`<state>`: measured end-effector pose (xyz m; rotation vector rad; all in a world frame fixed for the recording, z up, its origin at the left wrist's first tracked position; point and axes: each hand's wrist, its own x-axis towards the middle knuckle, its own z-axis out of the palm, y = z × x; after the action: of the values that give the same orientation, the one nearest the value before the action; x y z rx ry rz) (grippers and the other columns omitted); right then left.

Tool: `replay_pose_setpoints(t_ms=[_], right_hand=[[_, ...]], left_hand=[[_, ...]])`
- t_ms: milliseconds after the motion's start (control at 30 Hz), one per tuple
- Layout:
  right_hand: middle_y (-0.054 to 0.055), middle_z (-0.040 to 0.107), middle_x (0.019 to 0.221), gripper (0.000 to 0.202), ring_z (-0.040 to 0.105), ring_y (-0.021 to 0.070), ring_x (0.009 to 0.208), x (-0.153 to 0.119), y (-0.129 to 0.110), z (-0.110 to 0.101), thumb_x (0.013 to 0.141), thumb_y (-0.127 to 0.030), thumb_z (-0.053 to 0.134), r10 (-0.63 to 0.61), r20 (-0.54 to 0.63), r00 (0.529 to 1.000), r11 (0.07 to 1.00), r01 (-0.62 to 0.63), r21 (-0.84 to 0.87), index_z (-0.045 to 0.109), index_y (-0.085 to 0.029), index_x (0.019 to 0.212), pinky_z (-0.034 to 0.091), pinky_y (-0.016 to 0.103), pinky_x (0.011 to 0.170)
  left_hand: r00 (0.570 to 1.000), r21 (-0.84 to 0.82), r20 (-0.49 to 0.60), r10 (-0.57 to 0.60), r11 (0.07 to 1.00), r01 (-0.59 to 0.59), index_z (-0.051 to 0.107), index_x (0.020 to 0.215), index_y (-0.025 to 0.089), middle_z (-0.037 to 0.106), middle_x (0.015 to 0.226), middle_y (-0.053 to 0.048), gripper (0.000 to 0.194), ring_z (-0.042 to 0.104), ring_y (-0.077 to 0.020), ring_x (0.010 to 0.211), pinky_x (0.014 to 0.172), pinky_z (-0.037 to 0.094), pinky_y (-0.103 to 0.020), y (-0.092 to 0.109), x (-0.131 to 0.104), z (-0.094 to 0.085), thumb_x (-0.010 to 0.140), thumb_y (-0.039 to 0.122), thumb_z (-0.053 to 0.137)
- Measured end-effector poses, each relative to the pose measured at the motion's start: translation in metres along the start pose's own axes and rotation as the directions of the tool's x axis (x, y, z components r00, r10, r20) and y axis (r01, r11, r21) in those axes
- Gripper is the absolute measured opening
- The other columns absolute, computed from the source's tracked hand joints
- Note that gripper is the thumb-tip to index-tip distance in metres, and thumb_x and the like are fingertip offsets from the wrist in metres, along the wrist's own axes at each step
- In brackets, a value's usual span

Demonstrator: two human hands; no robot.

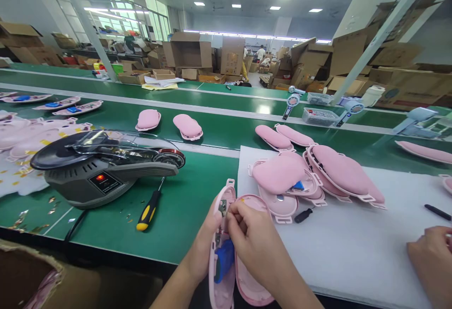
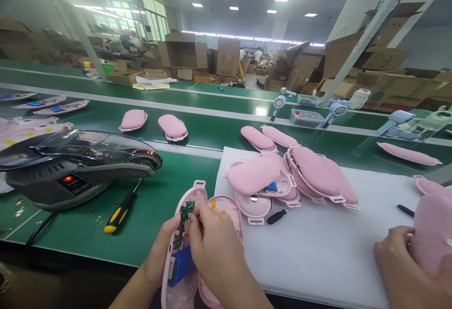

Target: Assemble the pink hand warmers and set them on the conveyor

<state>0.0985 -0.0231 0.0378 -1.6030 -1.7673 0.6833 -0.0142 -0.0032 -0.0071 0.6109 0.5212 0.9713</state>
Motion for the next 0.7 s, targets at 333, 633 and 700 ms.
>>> replay_pose_setpoints(t_ms=[333, 633, 700], right_hand=[[0.008, 0.068, 0.103, 0.05, 0.066, 0.0251, 0.092, -0.073, 0.07, 0.01, 0.086, -0.05, 0.049, 0.247, -0.387, 0.888, 0.961, -0.275, -0.017, 0.05, -0.025, 0.129, 0.052, 0.035, 0.077], [0.001, 0.059, 0.074, 0.04, 0.051, 0.0153, 0.052, -0.071, 0.027, 0.02, 0.088, -0.04, 0.046, 0.193, -0.49, 0.85, 0.978, -0.206, 0.028, 0.048, -0.023, 0.124, 0.044, 0.027, 0.054], [0.001, 0.058, 0.071, 0.04, 0.052, 0.0156, 0.053, -0.068, 0.02, 0.018, 0.09, -0.043, 0.045, 0.175, -0.461, 0.87, 0.984, -0.168, 0.056, 0.05, -0.023, 0.123, 0.044, 0.026, 0.054]], left_hand=[[0.989, -0.004, -0.099, -0.111, 0.994, 0.111, 0.053, 0.129, 0.022, 0.067, 0.122, -0.008, 0.052, 0.06, -0.0294, 0.115, 0.099, 0.045, -0.042, 0.022, 0.004, -0.016, 0.079, 0.032, 0.065], [0.946, 0.837, -0.206, 0.249, 0.546, 0.038, 0.043, 0.135, 0.029, 0.054, 0.136, -0.007, 0.068, 0.052, -0.0284, 0.123, 0.109, 0.032, -0.044, 0.027, 0.002, -0.02, 0.073, 0.024, 0.068], [0.946, 0.842, -0.194, 0.261, 0.539, 0.024, 0.04, 0.138, 0.029, 0.051, 0.139, -0.007, 0.069, 0.05, -0.0276, 0.126, 0.111, 0.029, -0.043, 0.026, 0.001, -0.022, 0.075, 0.024, 0.066]])
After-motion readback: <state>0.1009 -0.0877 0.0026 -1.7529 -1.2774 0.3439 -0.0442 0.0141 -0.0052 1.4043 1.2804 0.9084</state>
